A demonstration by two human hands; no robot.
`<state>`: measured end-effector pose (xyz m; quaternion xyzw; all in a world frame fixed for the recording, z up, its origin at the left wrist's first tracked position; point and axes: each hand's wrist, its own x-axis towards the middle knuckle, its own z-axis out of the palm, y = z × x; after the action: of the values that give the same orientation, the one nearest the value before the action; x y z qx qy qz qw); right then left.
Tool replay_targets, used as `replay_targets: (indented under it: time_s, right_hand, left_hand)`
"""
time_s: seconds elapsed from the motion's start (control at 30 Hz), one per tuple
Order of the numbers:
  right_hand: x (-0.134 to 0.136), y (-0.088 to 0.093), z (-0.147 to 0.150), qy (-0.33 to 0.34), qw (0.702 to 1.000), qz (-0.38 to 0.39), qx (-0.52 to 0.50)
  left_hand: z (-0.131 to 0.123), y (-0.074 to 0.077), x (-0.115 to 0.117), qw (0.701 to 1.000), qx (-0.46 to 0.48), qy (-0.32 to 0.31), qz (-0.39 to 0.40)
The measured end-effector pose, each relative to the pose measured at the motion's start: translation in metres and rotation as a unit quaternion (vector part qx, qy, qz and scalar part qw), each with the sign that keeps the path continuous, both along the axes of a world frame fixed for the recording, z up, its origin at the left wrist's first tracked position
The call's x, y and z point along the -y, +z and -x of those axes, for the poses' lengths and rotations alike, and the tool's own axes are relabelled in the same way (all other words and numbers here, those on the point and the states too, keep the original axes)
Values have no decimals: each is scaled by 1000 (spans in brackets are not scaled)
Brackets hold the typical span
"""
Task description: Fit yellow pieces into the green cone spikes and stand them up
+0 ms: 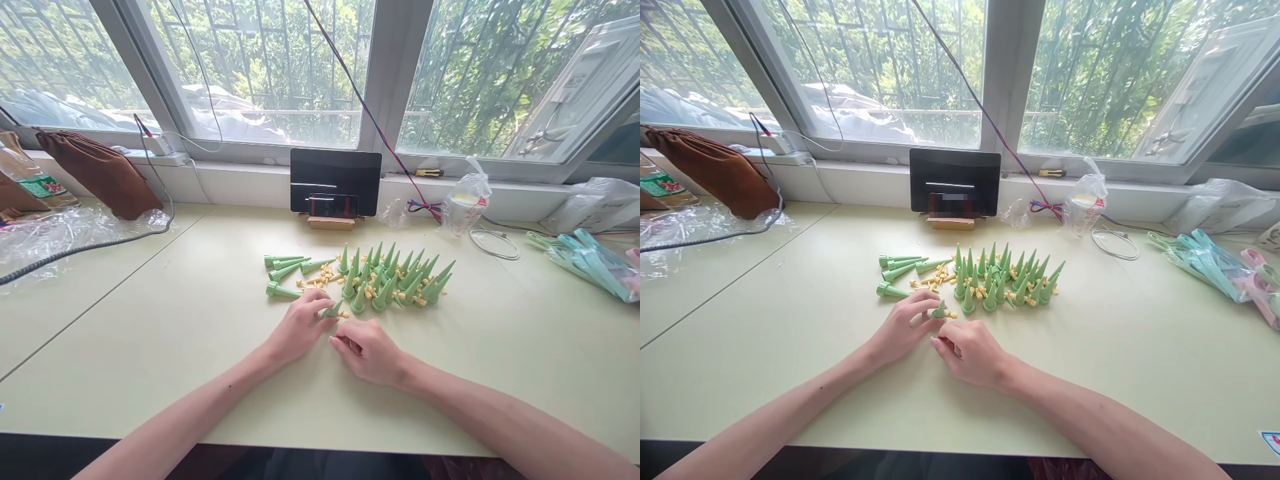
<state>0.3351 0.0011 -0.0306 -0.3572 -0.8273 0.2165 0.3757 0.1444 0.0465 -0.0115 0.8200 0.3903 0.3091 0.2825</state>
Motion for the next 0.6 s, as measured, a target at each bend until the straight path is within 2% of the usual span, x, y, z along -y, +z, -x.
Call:
replay_targets:
  time_s: [0.13,0.33,0.6]
  right_hand:
    - [0,0,0,5,1000,-11,12]
    - [-2,-4,0,-2,1000,-22,18]
    - [-4,-6,0,1,999,-29,20]
  left_hand:
    - [0,1,-1,1000,-19,23,9]
    - [-1,1,-1,999,-31,25,23]
    - [-2,3,3,998,-32,-20,43]
